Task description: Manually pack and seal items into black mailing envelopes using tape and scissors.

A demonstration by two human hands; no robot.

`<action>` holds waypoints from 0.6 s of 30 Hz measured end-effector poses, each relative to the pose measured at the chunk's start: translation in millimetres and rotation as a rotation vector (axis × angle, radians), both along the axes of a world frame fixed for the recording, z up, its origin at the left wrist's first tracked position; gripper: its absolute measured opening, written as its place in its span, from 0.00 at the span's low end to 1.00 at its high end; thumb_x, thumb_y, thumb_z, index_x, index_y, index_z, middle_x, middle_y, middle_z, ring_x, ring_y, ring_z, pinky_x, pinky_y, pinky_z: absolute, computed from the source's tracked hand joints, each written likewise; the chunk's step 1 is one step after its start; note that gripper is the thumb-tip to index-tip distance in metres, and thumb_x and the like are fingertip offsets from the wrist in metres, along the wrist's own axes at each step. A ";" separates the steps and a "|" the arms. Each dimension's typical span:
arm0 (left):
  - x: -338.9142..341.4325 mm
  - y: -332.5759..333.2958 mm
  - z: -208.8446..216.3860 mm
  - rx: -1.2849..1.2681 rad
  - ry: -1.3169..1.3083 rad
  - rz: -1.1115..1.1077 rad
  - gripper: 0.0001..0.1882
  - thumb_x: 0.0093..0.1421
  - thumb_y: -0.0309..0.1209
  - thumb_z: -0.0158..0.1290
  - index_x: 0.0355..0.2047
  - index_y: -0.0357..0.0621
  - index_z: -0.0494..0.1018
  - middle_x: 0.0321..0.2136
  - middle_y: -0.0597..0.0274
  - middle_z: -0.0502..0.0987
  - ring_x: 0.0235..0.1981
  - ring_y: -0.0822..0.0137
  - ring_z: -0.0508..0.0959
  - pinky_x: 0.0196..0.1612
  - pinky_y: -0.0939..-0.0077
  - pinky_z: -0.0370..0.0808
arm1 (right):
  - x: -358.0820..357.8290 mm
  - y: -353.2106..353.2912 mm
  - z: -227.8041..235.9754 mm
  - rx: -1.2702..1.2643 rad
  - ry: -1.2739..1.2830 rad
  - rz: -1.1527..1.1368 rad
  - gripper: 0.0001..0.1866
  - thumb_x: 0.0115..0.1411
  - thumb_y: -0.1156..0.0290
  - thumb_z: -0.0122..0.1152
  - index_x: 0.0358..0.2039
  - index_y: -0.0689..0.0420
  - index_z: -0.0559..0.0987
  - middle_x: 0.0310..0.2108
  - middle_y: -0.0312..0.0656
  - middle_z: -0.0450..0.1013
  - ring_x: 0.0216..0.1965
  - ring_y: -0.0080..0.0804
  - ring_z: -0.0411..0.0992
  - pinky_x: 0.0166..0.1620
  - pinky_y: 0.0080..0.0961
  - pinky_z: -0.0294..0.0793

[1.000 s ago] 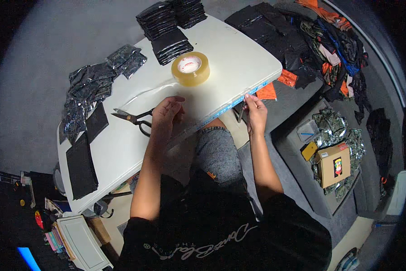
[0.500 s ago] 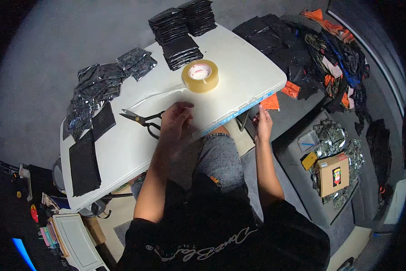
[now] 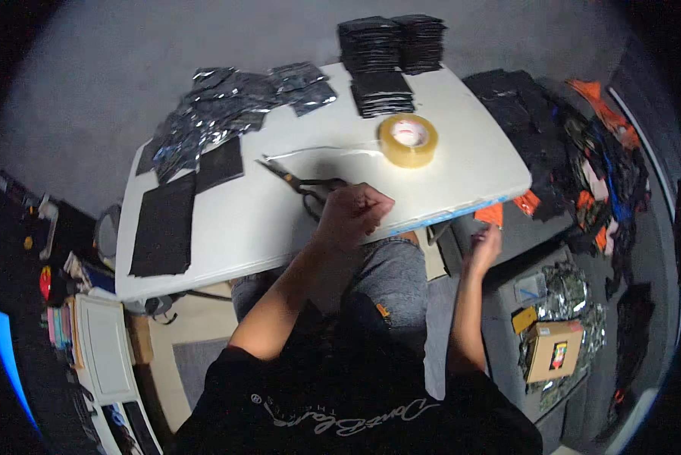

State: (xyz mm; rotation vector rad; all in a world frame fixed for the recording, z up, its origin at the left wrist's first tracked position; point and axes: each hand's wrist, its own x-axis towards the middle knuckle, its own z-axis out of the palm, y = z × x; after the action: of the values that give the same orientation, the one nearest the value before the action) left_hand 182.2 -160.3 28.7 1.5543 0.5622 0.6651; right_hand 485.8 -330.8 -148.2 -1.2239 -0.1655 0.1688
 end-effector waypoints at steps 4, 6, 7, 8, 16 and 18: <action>-50.8 16.9 10.7 0.399 0.031 0.121 0.11 0.65 0.32 0.64 0.27 0.42 0.78 0.24 0.69 0.78 0.26 0.74 0.76 0.32 0.73 0.75 | -49.4 14.4 119.6 0.232 -0.242 0.042 0.12 0.75 0.62 0.56 0.33 0.52 0.74 0.27 0.27 0.64 0.28 0.14 0.62 0.33 0.19 0.63; -71.8 29.2 19.4 0.608 0.266 0.225 0.07 0.62 0.32 0.64 0.32 0.42 0.80 0.32 0.60 0.82 0.36 0.61 0.82 0.42 0.62 0.79 | -73.2 29.5 162.9 0.269 -0.300 0.118 0.09 0.74 0.65 0.56 0.35 0.53 0.75 0.28 0.28 0.65 0.30 0.15 0.63 0.34 0.19 0.63; -81.9 35.2 21.2 0.613 0.259 0.237 0.07 0.62 0.32 0.64 0.32 0.42 0.80 0.32 0.60 0.82 0.36 0.61 0.82 0.42 0.62 0.79 | -89.2 40.2 183.2 0.144 -0.433 0.249 0.10 0.73 0.66 0.59 0.34 0.56 0.75 0.29 0.29 0.66 0.31 0.17 0.64 0.35 0.20 0.66; -91.5 42.2 18.1 0.856 0.266 0.274 0.09 0.61 0.33 0.63 0.38 0.42 0.81 0.39 0.56 0.81 0.45 0.54 0.80 0.50 0.57 0.76 | -106.9 54.1 198.0 0.015 -0.564 0.378 0.10 0.71 0.67 0.61 0.33 0.58 0.75 0.29 0.29 0.67 0.32 0.19 0.66 0.36 0.22 0.68; -117.7 59.5 -18.6 1.106 0.483 0.291 0.24 0.64 0.40 0.60 0.59 0.48 0.76 0.60 0.49 0.72 0.68 0.42 0.65 0.69 0.46 0.63 | -223.0 227.4 242.4 -0.252 -1.455 0.891 0.14 0.54 0.72 0.72 0.41 0.59 0.81 0.39 0.48 0.78 0.44 0.47 0.76 0.49 0.38 0.76; -114.1 57.9 -18.0 1.103 0.377 0.266 0.25 0.64 0.41 0.60 0.60 0.50 0.76 0.61 0.50 0.73 0.69 0.42 0.64 0.68 0.45 0.63 | -232.8 259.1 234.7 -0.300 -1.532 0.886 0.16 0.53 0.69 0.73 0.43 0.58 0.83 0.41 0.48 0.79 0.47 0.50 0.76 0.52 0.43 0.75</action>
State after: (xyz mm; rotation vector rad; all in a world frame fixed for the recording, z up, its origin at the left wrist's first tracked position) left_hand 68.1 -102.4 10.7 2.7042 0.7404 0.9695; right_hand 253.0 -71.7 86.5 -1.2603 -2.0749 -0.0250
